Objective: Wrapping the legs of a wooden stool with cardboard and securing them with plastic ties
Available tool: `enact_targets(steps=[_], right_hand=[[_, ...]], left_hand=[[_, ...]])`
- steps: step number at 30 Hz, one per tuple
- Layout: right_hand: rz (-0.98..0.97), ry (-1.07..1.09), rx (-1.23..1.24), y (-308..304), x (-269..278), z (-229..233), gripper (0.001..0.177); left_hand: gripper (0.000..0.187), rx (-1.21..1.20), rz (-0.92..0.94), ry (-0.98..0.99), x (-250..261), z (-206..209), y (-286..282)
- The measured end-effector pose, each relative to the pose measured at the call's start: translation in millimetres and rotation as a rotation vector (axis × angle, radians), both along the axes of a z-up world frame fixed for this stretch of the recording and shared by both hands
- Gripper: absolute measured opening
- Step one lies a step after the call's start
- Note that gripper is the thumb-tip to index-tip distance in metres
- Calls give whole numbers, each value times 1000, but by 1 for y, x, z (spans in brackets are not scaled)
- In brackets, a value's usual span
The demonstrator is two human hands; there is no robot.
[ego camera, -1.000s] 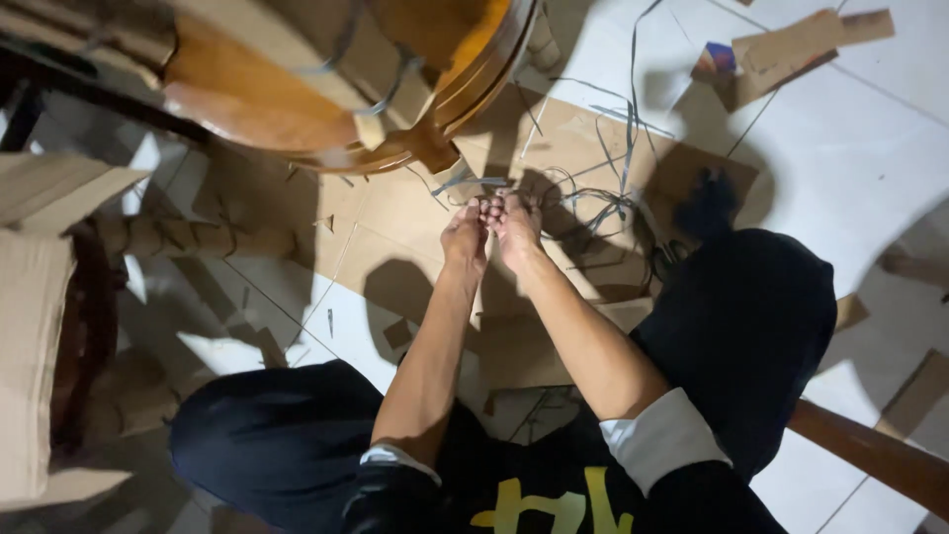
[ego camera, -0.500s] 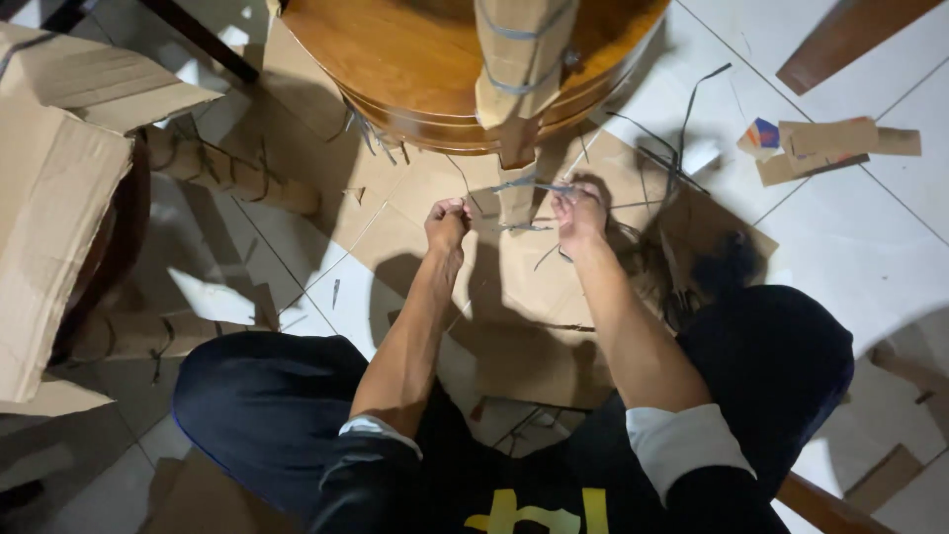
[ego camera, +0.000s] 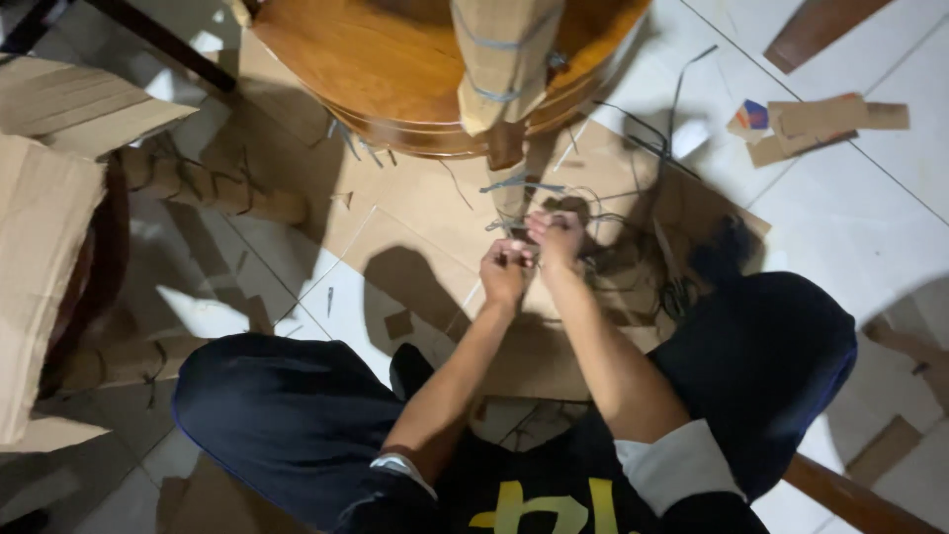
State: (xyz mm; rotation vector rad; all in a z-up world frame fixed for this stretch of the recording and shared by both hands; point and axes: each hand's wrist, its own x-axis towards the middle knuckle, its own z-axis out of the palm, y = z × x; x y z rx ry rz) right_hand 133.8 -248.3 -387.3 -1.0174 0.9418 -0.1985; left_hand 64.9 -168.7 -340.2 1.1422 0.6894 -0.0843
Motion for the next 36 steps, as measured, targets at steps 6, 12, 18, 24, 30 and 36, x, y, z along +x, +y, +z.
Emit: enact_targets(steps=[6,12,18,24,30,36], right_hand=[[587,-31,-744,10,-37,25,27],[576,-8,-772,3,-29,14,18],[464,-18,-640,22,-31,30,12],[377,-58,-88,14,-40,47,15],[745,-52,-640,-11,-44,42,23],[750,-150,-982,-10,-39,80,15]], left_hand=[[20,874,-390,-75,-46,17,-11],[17,910,-536,-349,-56,11,0],[15,208,-167,-90,-3,-12,26],[13,38,-110,-20,33,-9,8],[14,-167,-49,74,48,-22,6],[15,243,-193,-133,39,-27,21]])
